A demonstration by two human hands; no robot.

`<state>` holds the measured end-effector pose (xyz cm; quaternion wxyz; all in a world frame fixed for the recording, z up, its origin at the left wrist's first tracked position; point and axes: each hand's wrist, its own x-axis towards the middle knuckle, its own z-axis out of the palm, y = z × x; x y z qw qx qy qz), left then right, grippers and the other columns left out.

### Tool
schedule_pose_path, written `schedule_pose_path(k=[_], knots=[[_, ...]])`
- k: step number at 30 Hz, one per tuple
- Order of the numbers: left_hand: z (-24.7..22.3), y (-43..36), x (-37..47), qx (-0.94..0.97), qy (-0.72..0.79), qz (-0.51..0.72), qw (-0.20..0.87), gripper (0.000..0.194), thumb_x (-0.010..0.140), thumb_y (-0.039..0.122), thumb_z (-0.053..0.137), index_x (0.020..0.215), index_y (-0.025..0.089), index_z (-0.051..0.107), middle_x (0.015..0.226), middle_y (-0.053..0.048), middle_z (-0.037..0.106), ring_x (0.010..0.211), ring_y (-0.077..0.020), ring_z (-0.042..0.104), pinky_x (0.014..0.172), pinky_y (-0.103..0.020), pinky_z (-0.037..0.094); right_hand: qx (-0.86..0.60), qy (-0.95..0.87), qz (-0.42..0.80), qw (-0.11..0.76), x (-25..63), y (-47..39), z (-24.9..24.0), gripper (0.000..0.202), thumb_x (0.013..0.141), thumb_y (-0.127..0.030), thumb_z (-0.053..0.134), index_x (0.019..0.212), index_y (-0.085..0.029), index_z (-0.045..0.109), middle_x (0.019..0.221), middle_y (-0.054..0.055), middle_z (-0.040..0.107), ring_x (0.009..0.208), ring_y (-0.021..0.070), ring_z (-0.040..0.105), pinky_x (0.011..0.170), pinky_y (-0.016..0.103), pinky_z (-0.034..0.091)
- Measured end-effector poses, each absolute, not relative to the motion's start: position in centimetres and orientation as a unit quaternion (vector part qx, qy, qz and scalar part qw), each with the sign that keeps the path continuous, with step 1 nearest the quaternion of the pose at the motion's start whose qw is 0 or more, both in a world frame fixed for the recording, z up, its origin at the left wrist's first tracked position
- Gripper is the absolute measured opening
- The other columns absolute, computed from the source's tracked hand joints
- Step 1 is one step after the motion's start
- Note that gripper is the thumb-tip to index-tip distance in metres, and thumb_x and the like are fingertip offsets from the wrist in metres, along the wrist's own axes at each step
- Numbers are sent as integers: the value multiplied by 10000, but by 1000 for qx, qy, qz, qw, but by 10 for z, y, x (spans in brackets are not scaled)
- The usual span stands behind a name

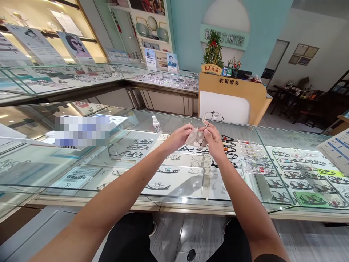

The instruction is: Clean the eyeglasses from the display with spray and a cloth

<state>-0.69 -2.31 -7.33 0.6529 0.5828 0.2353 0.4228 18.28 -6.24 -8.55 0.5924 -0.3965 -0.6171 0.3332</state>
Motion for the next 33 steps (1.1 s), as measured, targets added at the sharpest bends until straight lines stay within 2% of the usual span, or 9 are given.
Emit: schedule_pose_path(k=[3,8,11,13,17,22,25,29,33], knots=[[-73,-26,-5,592,233,434,638,570,740,682,877,870,179,644,756,20,582,655,-115,491,593,-249,345,-380,-583,363,619,178,-64,-84,501,865,-802,727,911,-310,811,1337,69,745,1498,319,532,1305,511,315],[-83,-29,2,564,231,448,654,670,621,580,1020,955,215,568,761,58,644,612,-92,536,591,-229,341,-332,-538,461,623,168,-70,-81,469,796,-757,830,892,-299,798,1293,52,786,1380,290,639,1208,430,447],[-90,-29,6,544,242,429,679,793,564,589,1049,1114,201,630,728,61,648,597,-98,546,596,-236,337,-310,-518,505,617,164,-74,-81,453,786,-725,856,887,-291,776,1231,47,815,1253,274,706,1130,418,515],[-92,-30,7,550,251,411,683,786,581,627,1034,1122,178,682,728,45,652,622,-106,553,618,-249,351,-305,-507,523,614,163,-76,-81,452,775,-715,871,884,-289,765,1202,43,825,1198,273,728,1082,415,548],[-89,-34,8,593,246,370,672,655,668,746,939,788,159,675,718,10,640,680,-119,534,675,-276,386,-310,-508,524,609,163,-77,-81,460,785,-714,863,916,-283,771,1200,49,828,1181,276,737,1067,414,558],[-89,-36,8,563,246,377,693,699,680,790,907,941,159,759,868,-27,726,856,-174,623,806,-299,448,-308,-502,524,615,163,-77,-80,464,775,-708,871,871,-276,730,1200,49,826,1201,275,725,1062,416,565],[-91,-35,9,525,245,379,721,729,639,783,935,1004,169,788,864,-29,735,899,-192,640,830,-304,458,-313,-499,520,619,165,-77,-78,471,777,-712,865,898,-277,733,1215,52,821,1172,268,728,1030,407,578],[-90,-35,8,529,247,357,729,671,666,767,931,899,152,797,831,-44,746,871,-183,647,837,-304,467,-314,-498,515,623,167,-77,-77,478,771,-715,868,915,-276,746,1220,51,818,1140,263,731,983,392,588],[-90,-34,9,521,232,362,737,648,675,746,939,811,132,783,796,-60,745,778,-168,650,787,-311,495,-312,-495,513,629,167,-76,-76,468,770,-707,872,891,-277,733,1218,49,821,1202,266,713,1028,387,564]])
